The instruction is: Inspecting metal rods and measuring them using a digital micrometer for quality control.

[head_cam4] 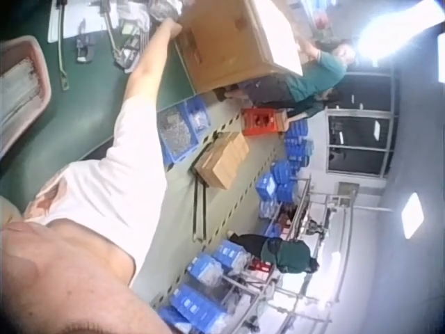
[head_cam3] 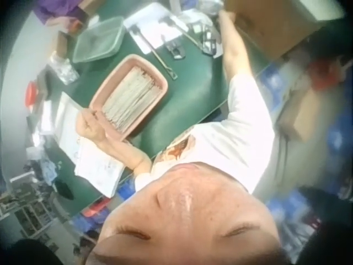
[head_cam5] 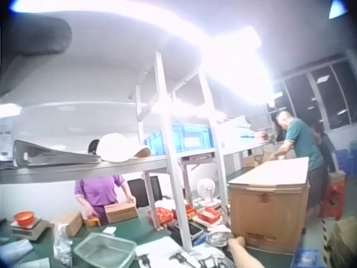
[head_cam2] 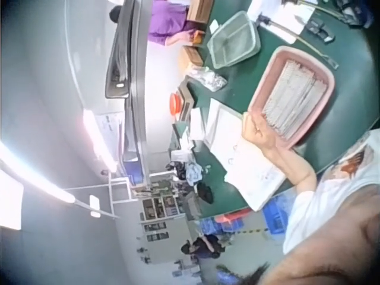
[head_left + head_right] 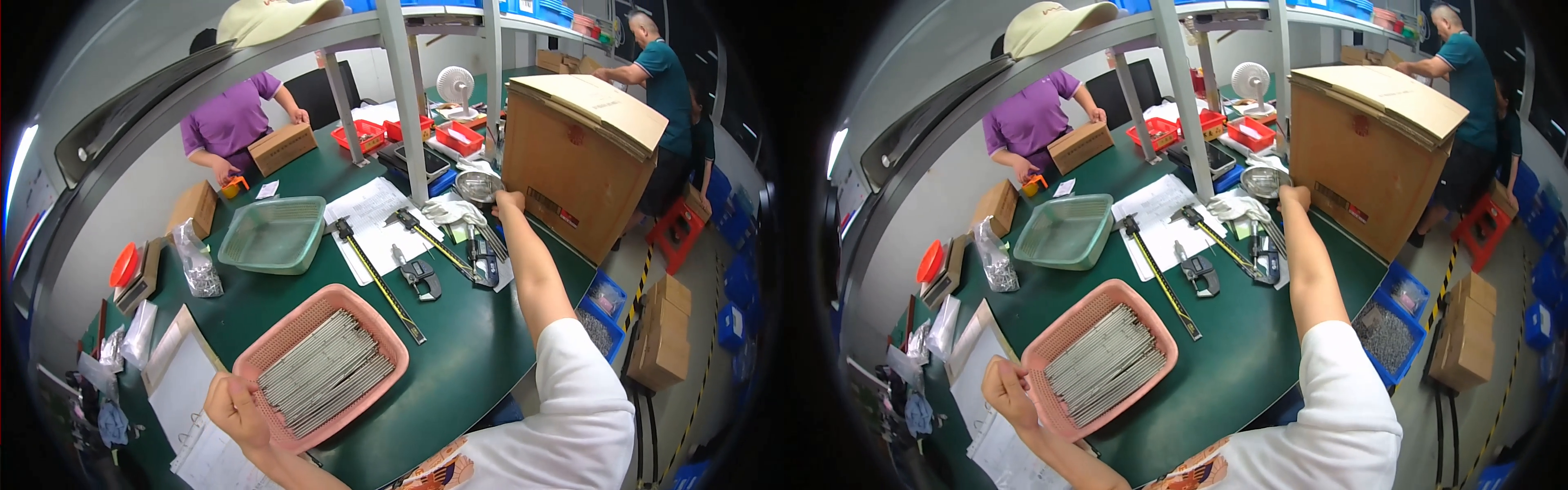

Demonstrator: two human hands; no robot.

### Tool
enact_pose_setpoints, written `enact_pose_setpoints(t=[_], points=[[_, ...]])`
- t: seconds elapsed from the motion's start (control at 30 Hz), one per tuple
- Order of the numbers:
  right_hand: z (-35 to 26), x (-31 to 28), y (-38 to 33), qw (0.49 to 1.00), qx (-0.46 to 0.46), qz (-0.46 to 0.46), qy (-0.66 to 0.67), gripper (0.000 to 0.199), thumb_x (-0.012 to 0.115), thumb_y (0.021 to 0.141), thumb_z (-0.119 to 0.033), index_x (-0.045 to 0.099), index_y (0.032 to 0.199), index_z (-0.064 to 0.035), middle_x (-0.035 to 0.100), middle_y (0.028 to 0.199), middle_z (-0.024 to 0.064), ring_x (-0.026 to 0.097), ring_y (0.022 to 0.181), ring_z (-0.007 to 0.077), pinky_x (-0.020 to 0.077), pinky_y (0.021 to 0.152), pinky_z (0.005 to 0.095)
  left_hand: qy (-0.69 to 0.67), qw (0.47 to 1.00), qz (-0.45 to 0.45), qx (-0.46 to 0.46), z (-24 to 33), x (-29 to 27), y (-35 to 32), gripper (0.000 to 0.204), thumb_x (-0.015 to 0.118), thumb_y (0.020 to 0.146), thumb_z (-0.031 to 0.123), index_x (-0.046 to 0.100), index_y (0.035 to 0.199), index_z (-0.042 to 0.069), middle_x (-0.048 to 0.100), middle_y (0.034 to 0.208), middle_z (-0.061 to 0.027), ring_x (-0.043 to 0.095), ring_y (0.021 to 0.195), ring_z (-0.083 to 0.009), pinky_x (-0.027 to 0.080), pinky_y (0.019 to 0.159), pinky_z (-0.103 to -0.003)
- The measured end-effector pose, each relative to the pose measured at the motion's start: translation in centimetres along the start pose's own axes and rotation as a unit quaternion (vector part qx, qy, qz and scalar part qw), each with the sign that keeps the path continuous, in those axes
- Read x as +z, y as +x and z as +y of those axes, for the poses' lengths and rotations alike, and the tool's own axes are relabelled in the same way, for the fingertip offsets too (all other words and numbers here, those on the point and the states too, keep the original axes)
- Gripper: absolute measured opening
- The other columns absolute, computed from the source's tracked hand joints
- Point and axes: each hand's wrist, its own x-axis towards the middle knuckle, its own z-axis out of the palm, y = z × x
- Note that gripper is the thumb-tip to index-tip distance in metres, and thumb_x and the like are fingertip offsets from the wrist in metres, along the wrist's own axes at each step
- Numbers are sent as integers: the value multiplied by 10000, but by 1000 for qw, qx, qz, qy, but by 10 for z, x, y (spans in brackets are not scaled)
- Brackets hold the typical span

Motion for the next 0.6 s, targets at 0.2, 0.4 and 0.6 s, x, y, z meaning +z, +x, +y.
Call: enact_pose_setpoints(t=[0.2,0.4,0.6], points=[[-4,-23,6,991,-108,-33,66,159,580,670,-107,621,731,34,612,685,118,593,523,210,473,398,272,-33,998,-52,-7,11,10,0,206,478,791,52,499,605,-36,463,582,-86,429,514,-141,320,468,-245],[-21,-105,-81,939,-229,-252,46,132,546,688,-68,609,758,24,560,614,37,532,519,91,445,446,224,36,986,-135,91,36,67,-6,90,559,705,32,581,789,10,534,734,-99,513,719,-237,398,652,-312],[36,-150,-150,844,-236,-475,-85,136,604,656,-86,629,734,23,568,577,44,517,464,88,423,406,224,-55,921,-324,209,57,153,-38,161,632,663,102,605,818,64,521,738,-58,513,702,-246,406,623,-354]])
